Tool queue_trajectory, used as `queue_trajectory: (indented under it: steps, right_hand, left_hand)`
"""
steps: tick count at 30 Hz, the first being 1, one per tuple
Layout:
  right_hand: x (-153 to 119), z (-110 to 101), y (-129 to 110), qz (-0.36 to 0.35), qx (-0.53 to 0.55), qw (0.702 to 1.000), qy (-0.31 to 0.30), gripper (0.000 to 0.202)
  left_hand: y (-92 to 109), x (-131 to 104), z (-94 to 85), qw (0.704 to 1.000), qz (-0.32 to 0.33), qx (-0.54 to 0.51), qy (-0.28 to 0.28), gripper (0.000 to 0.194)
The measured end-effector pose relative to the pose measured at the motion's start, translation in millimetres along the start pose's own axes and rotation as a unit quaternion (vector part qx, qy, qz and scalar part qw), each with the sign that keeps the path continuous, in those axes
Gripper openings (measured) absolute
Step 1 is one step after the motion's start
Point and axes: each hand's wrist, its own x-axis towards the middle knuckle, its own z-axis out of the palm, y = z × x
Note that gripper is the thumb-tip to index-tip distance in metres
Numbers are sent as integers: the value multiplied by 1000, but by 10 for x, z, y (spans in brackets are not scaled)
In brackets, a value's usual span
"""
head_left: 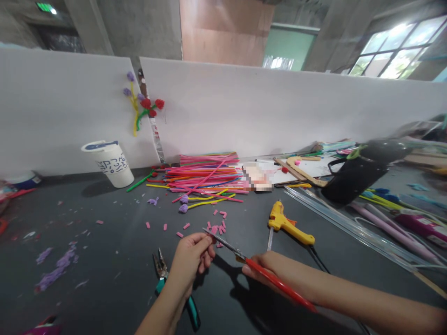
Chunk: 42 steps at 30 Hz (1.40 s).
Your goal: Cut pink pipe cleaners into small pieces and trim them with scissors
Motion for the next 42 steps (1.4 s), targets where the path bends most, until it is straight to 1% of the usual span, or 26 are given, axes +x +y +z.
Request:
queue_trajectory:
  steps: [2, 4, 7, 10, 13, 16, 19, 21, 23, 24, 26, 29, 32, 36, 39, 42]
  right_hand:
    - [32, 15, 54, -15, 2, 1000, 1, 41]
    - [62, 34, 100, -11, 9, 1000, -2, 43]
    - [105, 70, 159, 19, 46, 999, -17, 47]
    - [153, 82, 200, 43, 116, 992, -31, 48]
    - [188, 28, 168, 54, 176, 983, -24, 48]
    - [186, -66, 63, 31, 204, 978, -21, 53]
    - [180, -121, -22, 0, 174, 984, -20, 53]
    - [196, -118, -46, -13, 138, 990, -4, 42]
    - [225, -97, -60, -25, 120, 992, 24, 25]
    - [239, -85, -69, -33, 119, 992, 39, 19]
    - [261, -67, -100, -55, 122, 989, 59, 12]
    - [270, -60, -168, -75, 126, 988, 48, 12]
    - [262, -70, -225, -70, 124, 989, 29, 17]
    - [254, -86, -233, -67, 113, 991, 23, 18]
    - [254, -92, -202, -66, 105, 992, 15, 16]
    - [239, -104, -186, -81, 92, 992, 24, 11]
  left_hand:
    - [-16, 13, -2, 1000, -10, -3, -2, 23]
    - [-25, 22, -6, 1000, -18, -6, -3, 22]
    - [-30, 28, -14, 1000, -22, -11, -2, 19]
    - [-34, 19, -13, 1000, -16, -17, -6, 19]
    - [-23, -12, 11, 999, -2, -15, -39, 23]
    - [14, -52, 47, 997, 3, -4, -82, 24]
    - [59, -78, 71, 996, 8, 4, -89, 23]
    - [74, -86, 78, 996, 13, 7, -86, 23]
    - [70, -89, 83, 996, 10, 8, -92, 23]
    - [63, -91, 84, 995, 8, 9, -101, 23]
    - [45, -96, 87, 992, 3, 13, -127, 23]
    - [33, -113, 87, 986, -4, 29, -165, 23]
    - [38, -132, 81, 982, -14, 43, -185, 23]
    - [30, -148, 83, 975, -31, 47, -215, 19]
    - [16, -152, 95, 974, -36, 45, -219, 19]
    - [8, -146, 105, 975, -39, 50, -213, 22]
